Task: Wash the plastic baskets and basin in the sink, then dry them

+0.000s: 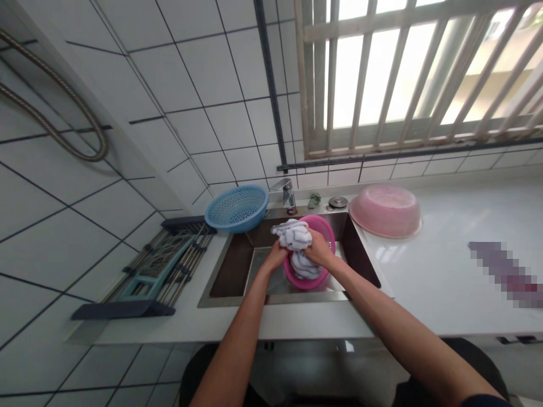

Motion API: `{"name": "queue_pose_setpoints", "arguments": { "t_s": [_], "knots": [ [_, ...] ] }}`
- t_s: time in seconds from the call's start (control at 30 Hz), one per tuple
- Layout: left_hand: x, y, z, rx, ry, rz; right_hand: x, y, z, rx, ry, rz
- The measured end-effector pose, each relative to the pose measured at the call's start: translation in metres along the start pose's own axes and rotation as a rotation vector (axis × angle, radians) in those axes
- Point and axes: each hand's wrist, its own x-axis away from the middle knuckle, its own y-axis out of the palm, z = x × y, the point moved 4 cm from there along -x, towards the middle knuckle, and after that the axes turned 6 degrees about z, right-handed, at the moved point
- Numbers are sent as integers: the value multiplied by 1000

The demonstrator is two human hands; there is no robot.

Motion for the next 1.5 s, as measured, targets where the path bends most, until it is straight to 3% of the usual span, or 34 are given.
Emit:
{"name": "queue_pose_setpoints", "arguments": {
  "t_s": [0.17,0.33,0.53,0.67,0.8,0.97,1.07,1.23,1.33,1.5],
  "knots": [
    [5,-2,17,43,84,-108,-9,-53,41,268,184,233],
    [8,-5,33,25,180,-132,-10,-79,49,366,279,254],
    [8,-19,24,-374,153,38,-12,-66,22,503,295,178],
    [3,-23,21,-396,227,151,-12,-56,14,489,246,99],
    [2,-18,20,-421,226,145,-8,-39,4,547,219,-65],
    [6,-8,17,-488,119,73,-6,-9,-22,544,28,-270],
    [6,-16,19,-505,155,119,-8,-14,-16,562,86,-229],
    [3,-33,23,-426,261,199,-13,-51,14,578,274,-31],
    [2,-33,25,-467,272,230,-13,-58,15,566,252,-15],
    [5,-30,33,-519,300,266,-11,-43,-12,549,126,-48]
  ]
}}
